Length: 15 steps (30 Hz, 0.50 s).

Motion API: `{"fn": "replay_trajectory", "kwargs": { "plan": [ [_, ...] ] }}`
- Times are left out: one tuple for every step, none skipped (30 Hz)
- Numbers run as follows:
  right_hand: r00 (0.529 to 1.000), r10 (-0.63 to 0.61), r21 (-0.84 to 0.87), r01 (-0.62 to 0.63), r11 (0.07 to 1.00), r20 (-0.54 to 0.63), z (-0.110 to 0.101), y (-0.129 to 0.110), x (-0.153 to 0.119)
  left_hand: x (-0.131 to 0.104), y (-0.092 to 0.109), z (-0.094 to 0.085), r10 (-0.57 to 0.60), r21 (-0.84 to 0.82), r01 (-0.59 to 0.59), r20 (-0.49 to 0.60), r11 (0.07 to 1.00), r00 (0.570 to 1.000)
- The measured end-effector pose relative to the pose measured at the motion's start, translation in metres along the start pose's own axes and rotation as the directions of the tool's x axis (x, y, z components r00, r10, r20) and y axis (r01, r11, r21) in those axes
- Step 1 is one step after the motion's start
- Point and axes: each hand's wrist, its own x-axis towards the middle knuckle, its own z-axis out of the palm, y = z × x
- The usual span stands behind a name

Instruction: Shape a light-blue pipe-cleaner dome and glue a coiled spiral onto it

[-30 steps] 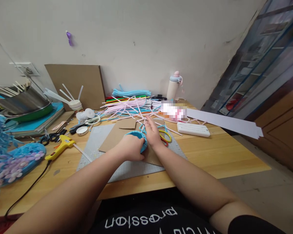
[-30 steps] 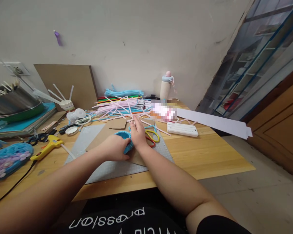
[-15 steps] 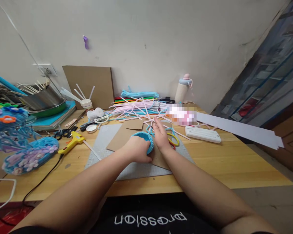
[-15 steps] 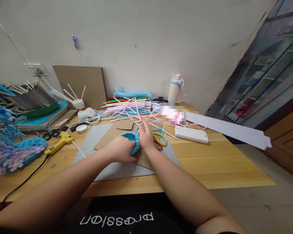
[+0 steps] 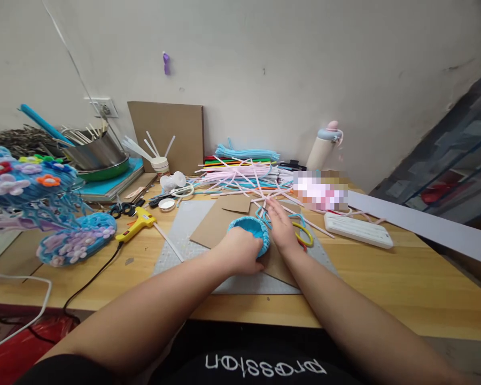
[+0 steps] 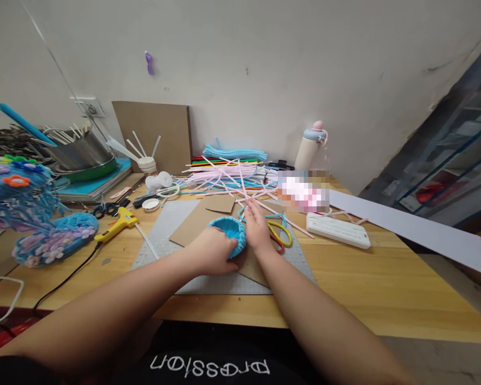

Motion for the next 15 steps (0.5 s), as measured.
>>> {"fn": "replay_trajectory", "kwargs": {
  "plan": [
    [1.0,0.007,0.009,-0.007,1.0,-0.002,0.0,0.0,0.0,-0.003,0.0,0.003,0.007,-0.004,-0.007,-0.016,1.0,1.0],
    [1.0,0.014,0.019,-0.014,1.0,-0.005,0.0,0.001,0.001,-0.006,-0.001,0.006,0.012,-0.014,-0.013,-0.038,1.0,0.999],
    [1.0,0.023,0.03,-0.023,0.999,-0.009,0.0,0.001,0.001,-0.008,-0.002,0.007,0.005,-0.042,-0.008,-0.062,0.999,0.998],
    [0.999,0.032,0.042,-0.031,0.999,-0.013,0.0,0.001,0.001,-0.011,-0.005,0.007,-0.015,-0.085,0.007,-0.084,0.996,0.996],
    [0.999,0.044,0.057,-0.043,0.997,-0.015,0.0,0.001,0.001,-0.013,-0.009,0.005,-0.045,-0.129,0.031,-0.103,0.991,0.994],
    [0.998,0.063,0.082,-0.061,0.995,-0.013,0.0,0.001,0.001,-0.015,-0.014,0.001,-0.093,-0.196,0.069,-0.116,0.978,0.989],
    [0.996,0.085,0.11,-0.084,0.99,-0.008,0.0,-0.001,0.0,-0.016,-0.019,-0.003,-0.137,-0.259,0.099,-0.131,0.961,0.982],
    [0.994,0.107,0.134,-0.105,0.985,-0.004,0.001,-0.003,-0.001,-0.017,-0.025,-0.007,-0.175,-0.321,0.12,-0.146,0.939,0.974],
    [0.99,0.139,0.175,-0.138,0.975,0.006,0.002,-0.007,-0.002,-0.018,-0.032,-0.011,-0.229,-0.498,0.126,-0.151,0.858,0.962],
    [0.982,0.184,0.234,-0.187,0.954,0.035,0.002,-0.011,-0.004,-0.018,-0.038,-0.014,-0.262,-0.693,0.082,-0.158,0.716,0.952],
    [0.97,0.23,0.295,-0.241,0.925,0.074,0.003,-0.018,-0.006,-0.017,-0.044,-0.015,-0.305,-0.861,0.026,-0.151,0.507,0.94],
    [0.933,0.311,0.434,-0.359,0.826,0.179,0.004,-0.024,-0.007,-0.016,-0.049,-0.014,-0.334,-0.966,-0.055,-0.14,0.253,0.932],
    [0.87,0.361,0.531,-0.492,0.691,0.336,0.005,-0.032,-0.009,-0.015,-0.053,-0.012,-0.353,-0.991,-0.134,-0.127,0.006,0.927],
    [0.791,0.386,0.561,-0.609,0.56,0.474,0.006,-0.039,-0.011,-0.013,-0.056,-0.009,-0.368,-0.959,-0.186,-0.097,-0.214,0.925],
    [0.716,0.4,0.566,-0.698,0.439,0.573,0.006,-0.045,-0.012,-0.012,-0.058,-0.005,-0.376,-0.897,-0.209,-0.052,-0.389,0.925]
  ]
}}
